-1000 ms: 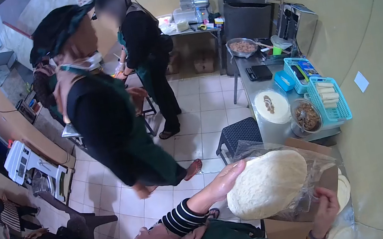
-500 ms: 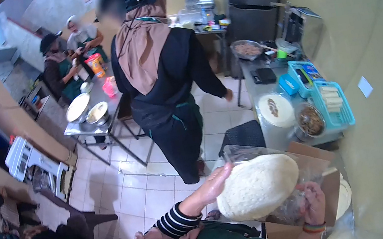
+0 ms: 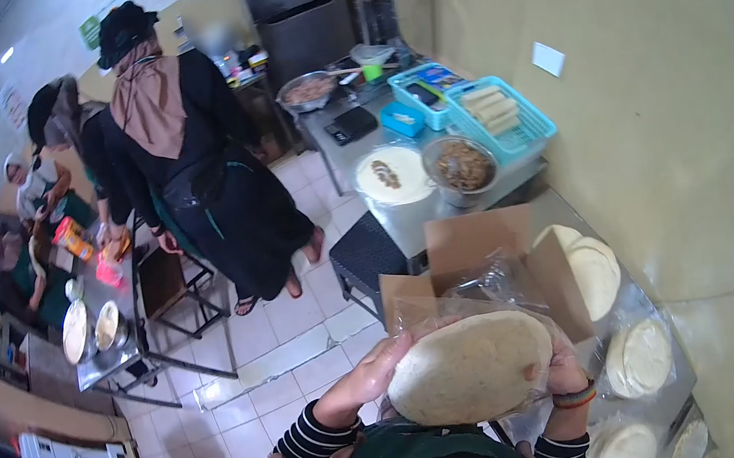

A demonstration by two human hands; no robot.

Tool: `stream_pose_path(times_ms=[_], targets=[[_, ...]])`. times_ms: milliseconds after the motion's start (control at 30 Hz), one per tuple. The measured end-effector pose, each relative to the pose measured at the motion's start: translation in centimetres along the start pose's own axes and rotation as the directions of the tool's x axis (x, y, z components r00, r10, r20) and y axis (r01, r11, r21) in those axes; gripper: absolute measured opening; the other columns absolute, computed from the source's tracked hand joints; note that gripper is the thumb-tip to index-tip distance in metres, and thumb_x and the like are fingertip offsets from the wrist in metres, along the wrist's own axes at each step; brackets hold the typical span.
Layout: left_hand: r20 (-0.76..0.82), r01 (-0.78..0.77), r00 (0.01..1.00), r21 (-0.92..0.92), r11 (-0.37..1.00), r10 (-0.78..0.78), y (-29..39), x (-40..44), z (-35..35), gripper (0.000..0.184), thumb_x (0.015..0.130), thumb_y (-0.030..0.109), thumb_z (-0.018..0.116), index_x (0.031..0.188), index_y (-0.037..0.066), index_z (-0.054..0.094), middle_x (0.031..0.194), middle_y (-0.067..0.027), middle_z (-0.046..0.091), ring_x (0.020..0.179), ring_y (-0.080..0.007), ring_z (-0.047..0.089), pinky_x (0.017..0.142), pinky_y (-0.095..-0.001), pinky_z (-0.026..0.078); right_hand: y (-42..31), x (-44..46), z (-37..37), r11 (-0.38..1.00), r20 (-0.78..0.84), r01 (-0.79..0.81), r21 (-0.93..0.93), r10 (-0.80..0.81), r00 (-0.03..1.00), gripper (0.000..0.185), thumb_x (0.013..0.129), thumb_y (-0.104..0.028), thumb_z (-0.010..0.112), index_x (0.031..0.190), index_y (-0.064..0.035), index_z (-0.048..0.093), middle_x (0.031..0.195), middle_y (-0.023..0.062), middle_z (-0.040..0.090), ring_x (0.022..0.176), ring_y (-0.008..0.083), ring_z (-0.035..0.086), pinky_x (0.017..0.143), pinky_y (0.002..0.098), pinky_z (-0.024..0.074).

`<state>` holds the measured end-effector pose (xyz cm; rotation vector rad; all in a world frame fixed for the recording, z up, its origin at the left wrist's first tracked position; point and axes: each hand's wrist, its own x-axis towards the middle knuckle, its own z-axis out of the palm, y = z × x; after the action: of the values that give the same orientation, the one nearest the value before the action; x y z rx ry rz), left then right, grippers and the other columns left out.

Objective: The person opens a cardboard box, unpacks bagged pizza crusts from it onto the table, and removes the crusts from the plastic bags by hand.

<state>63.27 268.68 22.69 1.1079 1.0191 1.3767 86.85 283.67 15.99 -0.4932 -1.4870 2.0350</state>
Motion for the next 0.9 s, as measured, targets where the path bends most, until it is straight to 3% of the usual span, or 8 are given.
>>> stream_pose_path(times_ms=[167, 300, 367, 500, 600, 633, 767, 900], targets=[[-0.036, 0.031, 0.998, -0.364, 0.931, -0.047, -0.8, 2.4, 1.5, 0.059, 0.093, 0.044, 0.022, 0.13, -0.002, 0.03, 0.121, -0.0155, 0.048, 0.106, -0.0231, 0.051, 0.09, -0.0297, 0.039, -1.2, -3.8, -3.8, 0.988, -0.168, 0.151, 0.035, -0.143, 0.975, 0.062, 0.063, -0.007, 0.072, 0.119, 0.0013, 0.045, 0.107, 0.0072, 0.057, 0.099, 0.018, 0.054, 0.085, 0.0311, 0.0425], [0.058, 0.134, 0.991, -0.267, 0.954, -0.123, -0.3, 4.1, 3.3, 0.062, 0.092, 0.047, 0.023, 0.129, -0.001, 0.031, 0.119, -0.0175, 0.049, 0.101, -0.0265, 0.054, 0.08, -0.0336, 0.046, -3.0, -6.6, -5.7, 0.952, -0.403, 0.286, 0.108, -0.221, 0.888, 0.063, 0.065, -0.013, 0.071, 0.119, 0.0023, 0.043, 0.106, 0.0103, 0.056, 0.097, 0.0194, 0.055, 0.082, 0.0308, 0.0444], [0.122, 0.193, 0.977, -0.188, 0.963, -0.172, -0.9, 4.7, 4.0, 0.062, 0.091, 0.048, 0.023, 0.129, 0.0, 0.032, 0.119, -0.0179, 0.05, 0.1, -0.0283, 0.055, 0.079, -0.0345, 0.047, -3.5, -7.5, -6.7, 0.991, -0.438, 0.129, 0.027, -0.104, 0.893, 0.062, 0.067, -0.015, 0.07, 0.119, 0.0027, 0.042, 0.107, 0.0111, 0.055, 0.097, 0.0205, 0.055, 0.082, 0.0312, 0.0447], [0.036, 0.247, 0.967, -0.363, 0.898, -0.252, -1.1, 5.9, 4.4, 0.06, 0.091, 0.047, 0.028, 0.127, 0.0, 0.035, 0.117, -0.0183, 0.051, 0.096, -0.0281, 0.057, 0.078, -0.0337, 0.047, -4.3, -9.5, -10.6, 0.94, -0.595, 0.325, 0.1, -0.206, 0.777, 0.062, 0.068, -0.016, 0.069, 0.12, 0.0036, 0.04, 0.109, 0.0116, 0.055, 0.098, 0.0216, 0.054, 0.085, 0.0318, 0.0439], [-0.284, 0.073, 0.935, -0.435, 0.897, -0.214, -1.9, 5.7, 3.0, 0.055, 0.091, 0.044, 0.031, 0.122, 0.0, 0.039, 0.113, -0.0185, 0.053, 0.092, -0.0279, 0.058, 0.077, -0.0341, 0.048, -6.3, -9.4, -13.3, 0.887, -0.728, 0.461, 0.028, -0.298, 0.618, 0.052, 0.073, -0.008, 0.064, 0.119, 0.0031, 0.042, 0.11, 0.0121, 0.055, 0.099, 0.0224, 0.054, 0.085, 0.0331, 0.0441], [-0.383, 0.008, 0.905, -0.42, 0.908, -0.185, -2.4, 5.5, 2.3, 0.054, 0.091, 0.044, 0.032, 0.121, 0.0, 0.04, 0.112, -0.0185, 0.054, 0.091, -0.028, 0.059, 0.076, -0.0347, 0.048, -6.9, -8.9, -14.3, 0.856, -0.785, 0.515, -0.046, -0.35, 0.511, 0.049, 0.074, -0.005, 0.061, 0.118, 0.0028, 0.043, 0.11, 0.0122, 0.055, 0.099, 0.0226, 0.054, 0.085, 0.0334, 0.0445], [-0.729, -0.194, 0.68, -0.077, 0.978, 0.077, -2.1, 5.3, 2.0, 0.051, 0.092, 0.043, 0.029, 0.123, 0.004, 0.039, 0.111, -0.0143, 0.054, 0.09, -0.0252, 0.059, 0.071, -0.032, 0.046, -6.5, -4.9, -19.1, 0.873, -0.732, 0.381, -0.304, -0.47, 0.494, 0.048, 0.074, -0.003, 0.064, 0.117, 0.0021, 0.045, 0.114, 0.0121, 0.052, 0.105, 0.0201, 0.051, 0.087, 0.0298, 0.0423], [-0.754, -0.243, 0.52, 0.321, 0.916, 0.402, -2.7, 6.3, 3.8, 0.057, 0.092, 0.045, 0.026, 0.124, 0.0, 0.036, 0.12, -0.016, 0.048, 0.1, -0.0268, 0.055, 0.079, -0.0316, 0.044, -2.3, -1.7, -21.2, 0.621, -0.353, 0.092, -0.778, -0.554, 0.754, 0.047, 0.071, -0.009, 0.067, 0.115, -0.0047, 0.05, 0.115, 0.014, 0.053, 0.105, 0.024, 0.051, 0.088, 0.0334, 0.0405]])
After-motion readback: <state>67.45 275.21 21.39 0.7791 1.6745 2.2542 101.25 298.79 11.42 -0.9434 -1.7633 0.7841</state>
